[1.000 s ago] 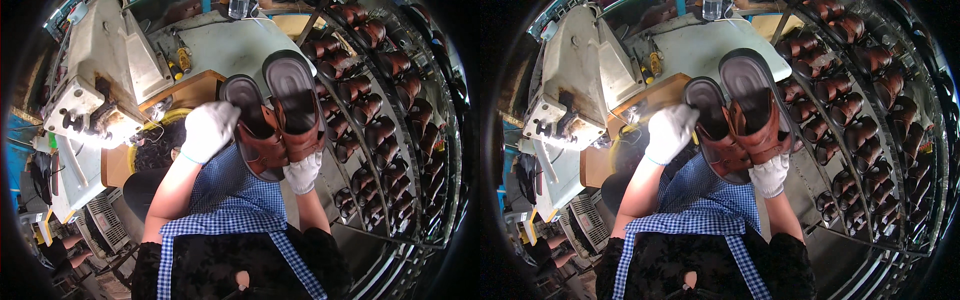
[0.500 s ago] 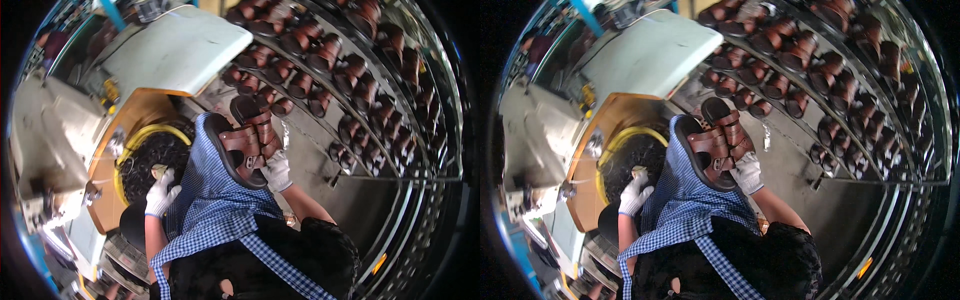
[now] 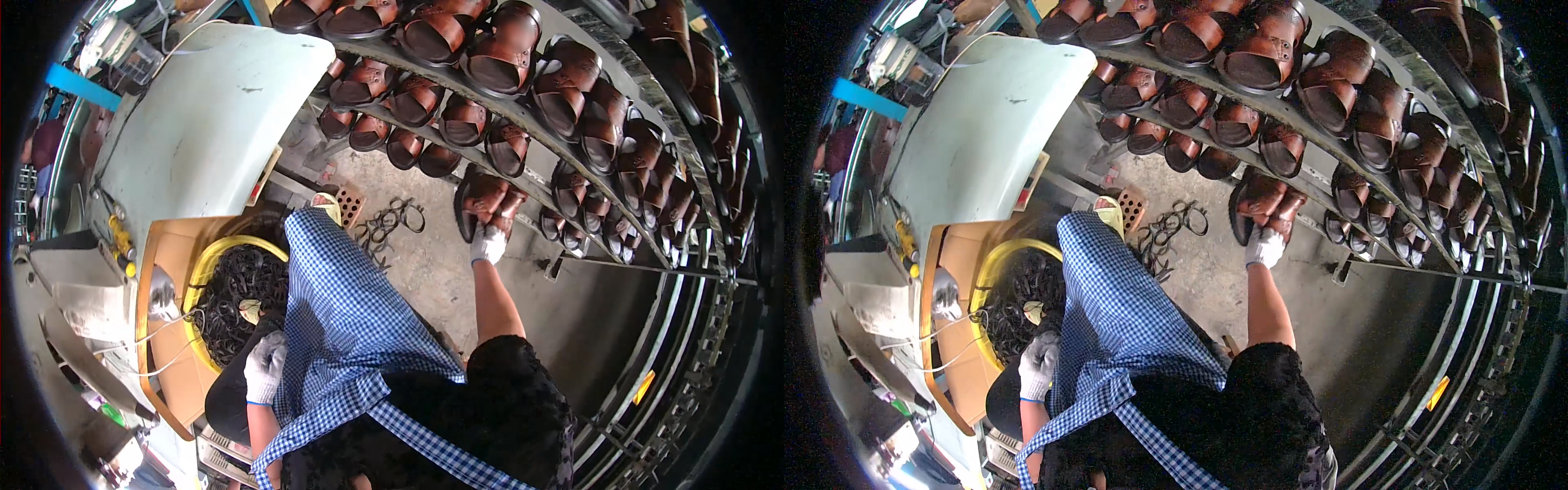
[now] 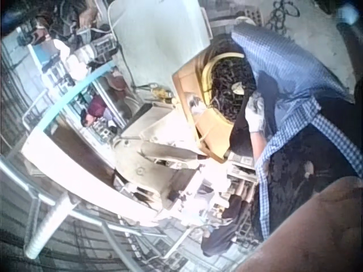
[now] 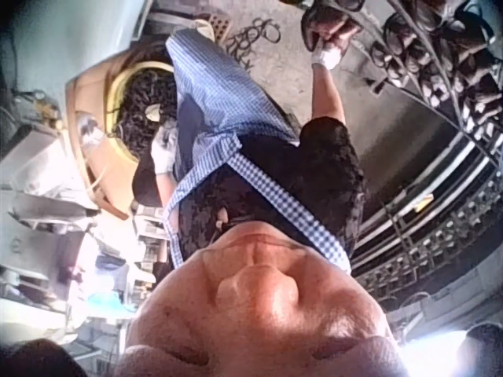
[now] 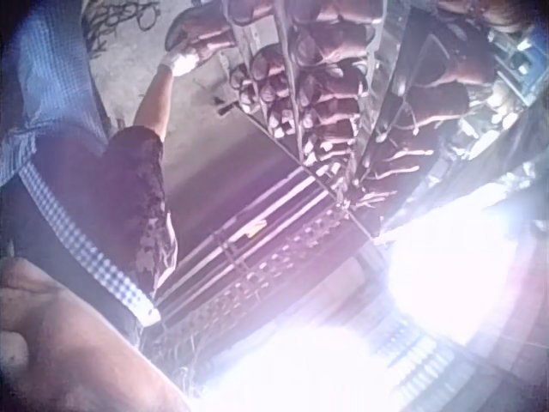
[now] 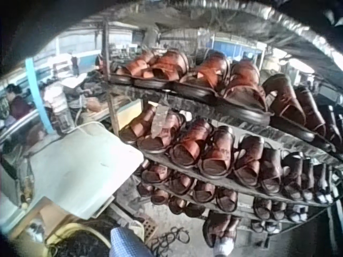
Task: Apply adhesive or stitch components of shoes using an industrial machine and organize finished parts on a rack.
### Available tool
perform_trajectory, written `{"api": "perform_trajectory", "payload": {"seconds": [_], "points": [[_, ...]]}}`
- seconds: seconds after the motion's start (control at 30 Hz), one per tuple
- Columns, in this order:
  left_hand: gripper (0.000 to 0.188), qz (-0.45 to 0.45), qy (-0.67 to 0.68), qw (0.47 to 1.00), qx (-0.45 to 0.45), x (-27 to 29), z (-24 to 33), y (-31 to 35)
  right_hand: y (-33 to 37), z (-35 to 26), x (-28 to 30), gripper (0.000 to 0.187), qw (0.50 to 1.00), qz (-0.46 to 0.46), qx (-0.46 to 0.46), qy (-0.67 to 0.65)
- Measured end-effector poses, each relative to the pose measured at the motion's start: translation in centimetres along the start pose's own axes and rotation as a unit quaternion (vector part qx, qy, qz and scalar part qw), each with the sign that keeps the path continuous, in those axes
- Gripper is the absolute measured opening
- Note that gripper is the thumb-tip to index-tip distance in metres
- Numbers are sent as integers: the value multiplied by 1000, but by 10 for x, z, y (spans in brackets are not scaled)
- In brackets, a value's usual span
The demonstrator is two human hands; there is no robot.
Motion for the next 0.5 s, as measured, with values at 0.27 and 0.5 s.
{"api": "perform_trajectory", "payload": {"seconds": [0.27, 0.5], "points": [[21, -1, 30, 997, 69, -7, -23, -12, -109, 10, -37, 45, 994, 2, 19, 110], [18, -21, 16, 998, 64, -25, -9, -28, -100, 18, -94, 40, 904, -394, -108, 128]]}}
Point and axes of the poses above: each hand's wrist, its own y-axis away from the middle knuckle, its own x-axis out of the back of the hand, z = x × y, the point moved 5 cm from there along -y, towards the middle knuckle, and after that the axes turned 5 degrees about y, right-handed, at the moved point
